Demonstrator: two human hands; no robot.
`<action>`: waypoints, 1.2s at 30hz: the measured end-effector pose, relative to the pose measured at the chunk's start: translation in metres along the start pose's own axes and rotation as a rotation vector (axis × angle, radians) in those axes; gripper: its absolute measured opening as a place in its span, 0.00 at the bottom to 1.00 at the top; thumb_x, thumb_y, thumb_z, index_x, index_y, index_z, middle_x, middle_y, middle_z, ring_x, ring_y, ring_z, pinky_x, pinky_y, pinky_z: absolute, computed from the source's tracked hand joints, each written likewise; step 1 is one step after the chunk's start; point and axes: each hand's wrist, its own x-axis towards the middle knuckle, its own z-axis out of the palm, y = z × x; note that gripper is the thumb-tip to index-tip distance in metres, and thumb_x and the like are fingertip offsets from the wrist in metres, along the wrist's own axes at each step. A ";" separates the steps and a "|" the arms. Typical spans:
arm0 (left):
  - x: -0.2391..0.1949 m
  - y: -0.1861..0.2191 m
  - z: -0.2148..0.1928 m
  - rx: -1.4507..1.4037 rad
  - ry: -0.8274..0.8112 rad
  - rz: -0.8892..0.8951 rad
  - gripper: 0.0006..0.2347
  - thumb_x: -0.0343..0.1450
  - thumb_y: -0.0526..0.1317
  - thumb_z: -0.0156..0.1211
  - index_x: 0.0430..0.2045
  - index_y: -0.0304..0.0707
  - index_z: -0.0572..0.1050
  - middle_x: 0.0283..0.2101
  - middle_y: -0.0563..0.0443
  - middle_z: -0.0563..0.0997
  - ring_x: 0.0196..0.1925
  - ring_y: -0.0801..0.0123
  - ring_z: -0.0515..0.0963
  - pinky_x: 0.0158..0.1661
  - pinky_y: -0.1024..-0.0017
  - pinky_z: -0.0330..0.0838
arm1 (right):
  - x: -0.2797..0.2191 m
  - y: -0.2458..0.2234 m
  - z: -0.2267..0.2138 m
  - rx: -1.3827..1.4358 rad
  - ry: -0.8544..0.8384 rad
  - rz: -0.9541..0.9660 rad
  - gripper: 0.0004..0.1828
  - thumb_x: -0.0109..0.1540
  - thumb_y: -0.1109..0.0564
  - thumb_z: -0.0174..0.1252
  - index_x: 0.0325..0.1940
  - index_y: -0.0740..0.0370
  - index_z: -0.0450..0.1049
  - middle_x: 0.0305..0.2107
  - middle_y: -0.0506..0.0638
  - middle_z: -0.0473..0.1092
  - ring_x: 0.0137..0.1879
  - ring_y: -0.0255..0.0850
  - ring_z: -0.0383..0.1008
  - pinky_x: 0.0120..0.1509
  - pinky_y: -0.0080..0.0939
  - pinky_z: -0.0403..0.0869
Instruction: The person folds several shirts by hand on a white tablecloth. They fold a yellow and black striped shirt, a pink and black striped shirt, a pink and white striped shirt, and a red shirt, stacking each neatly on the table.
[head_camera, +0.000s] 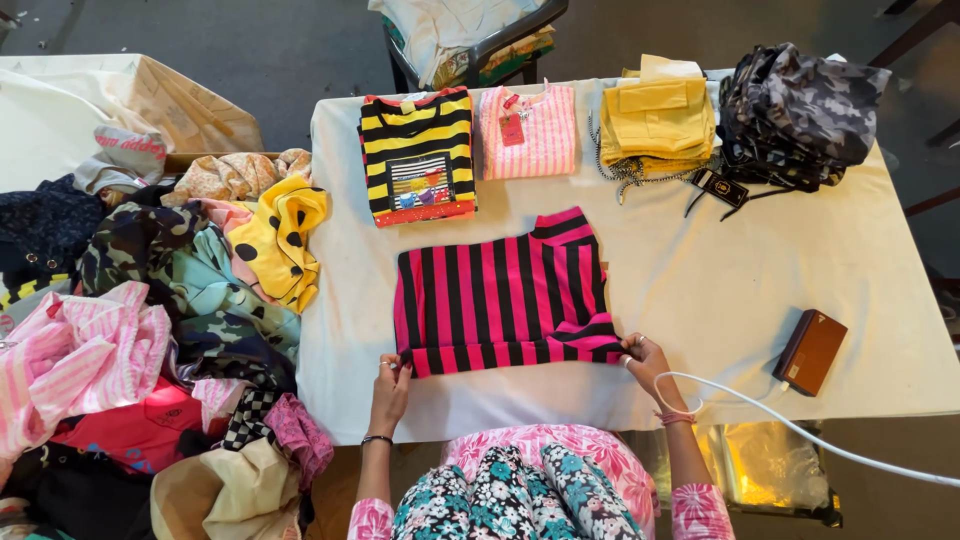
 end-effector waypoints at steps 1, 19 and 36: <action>-0.002 0.001 -0.001 0.002 -0.001 0.001 0.08 0.76 0.42 0.55 0.40 0.37 0.66 0.24 0.46 0.75 0.23 0.63 0.73 0.27 0.64 0.66 | -0.004 -0.011 0.001 0.002 0.001 0.000 0.11 0.57 0.69 0.60 0.42 0.66 0.71 0.33 0.42 0.70 0.41 0.30 0.70 0.45 0.32 0.71; -0.038 0.031 0.005 0.510 0.344 0.099 0.08 0.72 0.43 0.59 0.37 0.39 0.78 0.43 0.47 0.81 0.43 0.53 0.81 0.40 0.57 0.75 | -0.066 -0.059 0.043 -0.964 0.330 0.123 0.15 0.55 0.45 0.67 0.36 0.56 0.77 0.24 0.49 0.77 0.35 0.47 0.79 0.44 0.53 0.71; 0.026 0.000 0.014 0.513 0.309 -0.137 0.20 0.65 0.52 0.67 0.36 0.32 0.75 0.37 0.37 0.80 0.40 0.44 0.79 0.42 0.52 0.73 | -0.076 -0.120 0.102 -1.073 0.018 -0.669 0.31 0.60 0.49 0.61 0.66 0.60 0.66 0.64 0.59 0.62 0.71 0.54 0.59 0.75 0.55 0.58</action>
